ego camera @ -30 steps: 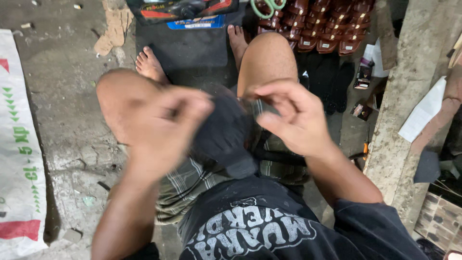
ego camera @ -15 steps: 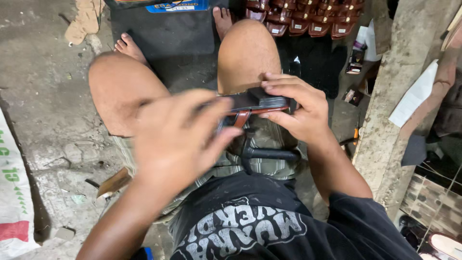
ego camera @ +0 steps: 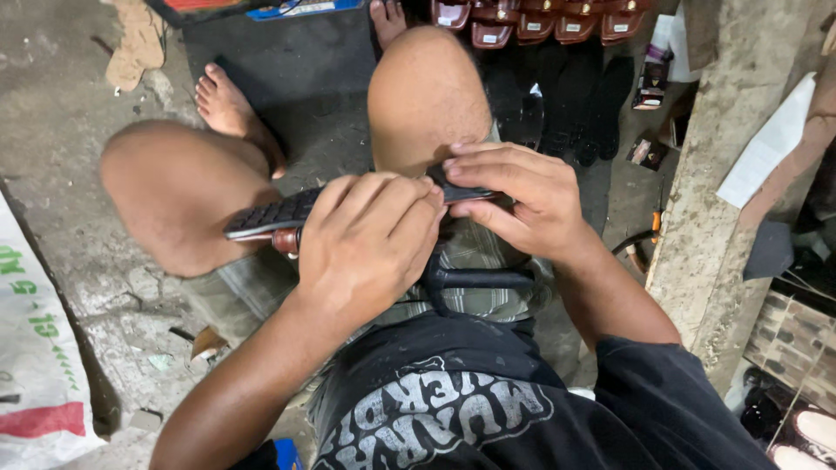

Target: The person sits on the floor and repeatedly attaches black rubber soles to brown sandals using a handheld tool. They press the sole onto the sandal, use the tool to secure it, and then place the finished sandal aside before picking up another.

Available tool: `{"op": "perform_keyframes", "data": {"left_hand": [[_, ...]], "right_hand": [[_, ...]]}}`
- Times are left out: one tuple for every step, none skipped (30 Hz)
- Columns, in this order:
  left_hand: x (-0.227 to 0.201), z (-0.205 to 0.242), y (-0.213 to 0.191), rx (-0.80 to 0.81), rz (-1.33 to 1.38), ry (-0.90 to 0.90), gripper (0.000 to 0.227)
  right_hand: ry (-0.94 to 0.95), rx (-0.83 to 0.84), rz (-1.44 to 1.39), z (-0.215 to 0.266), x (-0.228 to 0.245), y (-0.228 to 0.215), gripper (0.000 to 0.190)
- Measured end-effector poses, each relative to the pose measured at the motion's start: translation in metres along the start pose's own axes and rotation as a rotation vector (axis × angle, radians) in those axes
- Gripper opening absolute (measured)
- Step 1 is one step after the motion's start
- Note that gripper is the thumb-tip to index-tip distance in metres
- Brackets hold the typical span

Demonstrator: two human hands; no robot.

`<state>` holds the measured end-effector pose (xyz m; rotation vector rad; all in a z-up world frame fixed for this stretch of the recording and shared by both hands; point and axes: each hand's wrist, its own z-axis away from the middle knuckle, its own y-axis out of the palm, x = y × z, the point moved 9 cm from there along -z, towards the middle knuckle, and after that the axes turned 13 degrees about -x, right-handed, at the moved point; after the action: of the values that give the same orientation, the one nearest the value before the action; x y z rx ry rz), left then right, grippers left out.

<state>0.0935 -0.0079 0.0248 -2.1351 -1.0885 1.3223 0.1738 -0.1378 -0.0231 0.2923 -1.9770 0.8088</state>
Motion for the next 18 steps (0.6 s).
{"op": "perform_keyframes", "data": {"left_hand": [[0.001, -0.001, 0.001, -0.001, 0.022, -0.019, 0.016], [0.004, -0.001, 0.002, -0.010, 0.043, -0.038, 0.017], [0.007, -0.001, 0.003, -0.019, 0.064, -0.057, 0.017], [0.011, 0.000, 0.004, -0.028, 0.083, -0.081, 0.018], [0.014, 0.000, 0.006, -0.023, 0.093, -0.086, 0.018], [0.016, 0.002, 0.007, -0.015, 0.102, -0.097, 0.017], [0.018, 0.004, 0.007, -0.007, 0.111, -0.108, 0.017], [0.019, 0.004, 0.007, -0.011, 0.117, -0.102, 0.017], [0.020, 0.003, 0.007, -0.016, 0.123, -0.096, 0.017], [0.020, 0.001, 0.006, -0.022, 0.129, -0.089, 0.017], [0.023, 0.000, 0.005, -0.023, 0.150, -0.099, 0.017], [0.025, 0.000, 0.005, -0.024, 0.171, -0.112, 0.017], [0.028, 0.000, 0.006, -0.025, 0.193, -0.126, 0.017], [0.029, 0.001, 0.005, -0.026, 0.193, -0.131, 0.017], [0.031, 0.003, 0.005, -0.028, 0.192, -0.135, 0.016], [0.033, 0.004, 0.006, -0.034, 0.192, -0.136, 0.016], [0.035, 0.006, 0.007, -0.033, 0.208, -0.148, 0.016], [0.038, 0.008, 0.007, -0.034, 0.223, -0.161, 0.016]], "right_hand": [[0.012, 0.031, -0.036, 0.000, -0.003, -0.001, 0.036], [0.049, 0.029, -0.088, 0.001, -0.007, -0.003, 0.035], [0.086, 0.027, -0.139, 0.003, -0.012, -0.005, 0.035], [0.123, 0.029, -0.193, 0.004, -0.017, -0.007, 0.034], [0.123, 0.027, -0.192, 0.005, -0.021, -0.008, 0.033], [0.128, 0.029, -0.196, 0.007, -0.024, -0.008, 0.033], [0.133, 0.031, -0.200, 0.010, -0.026, -0.008, 0.032], [0.149, 0.053, -0.232, 0.010, -0.029, -0.007, 0.034], [0.164, 0.076, -0.264, 0.010, -0.032, -0.006, 0.035], [0.179, 0.099, -0.295, 0.011, -0.034, -0.004, 0.037], [0.243, 0.079, -0.391, 0.011, -0.040, -0.004, 0.035], [0.310, 0.063, -0.489, 0.013, -0.045, -0.003, 0.033], [0.377, 0.047, -0.587, 0.015, -0.051, -0.001, 0.032], [0.365, 0.044, -0.601, 0.016, -0.052, -0.001, 0.031], [0.352, 0.041, -0.615, 0.018, -0.052, 0.000, 0.031], [0.334, 0.039, -0.625, 0.019, -0.052, -0.001, 0.031], [0.357, 0.056, -0.619, 0.020, -0.056, 0.000, 0.034], [0.379, 0.076, -0.613, 0.021, -0.059, 0.001, 0.037]]}}
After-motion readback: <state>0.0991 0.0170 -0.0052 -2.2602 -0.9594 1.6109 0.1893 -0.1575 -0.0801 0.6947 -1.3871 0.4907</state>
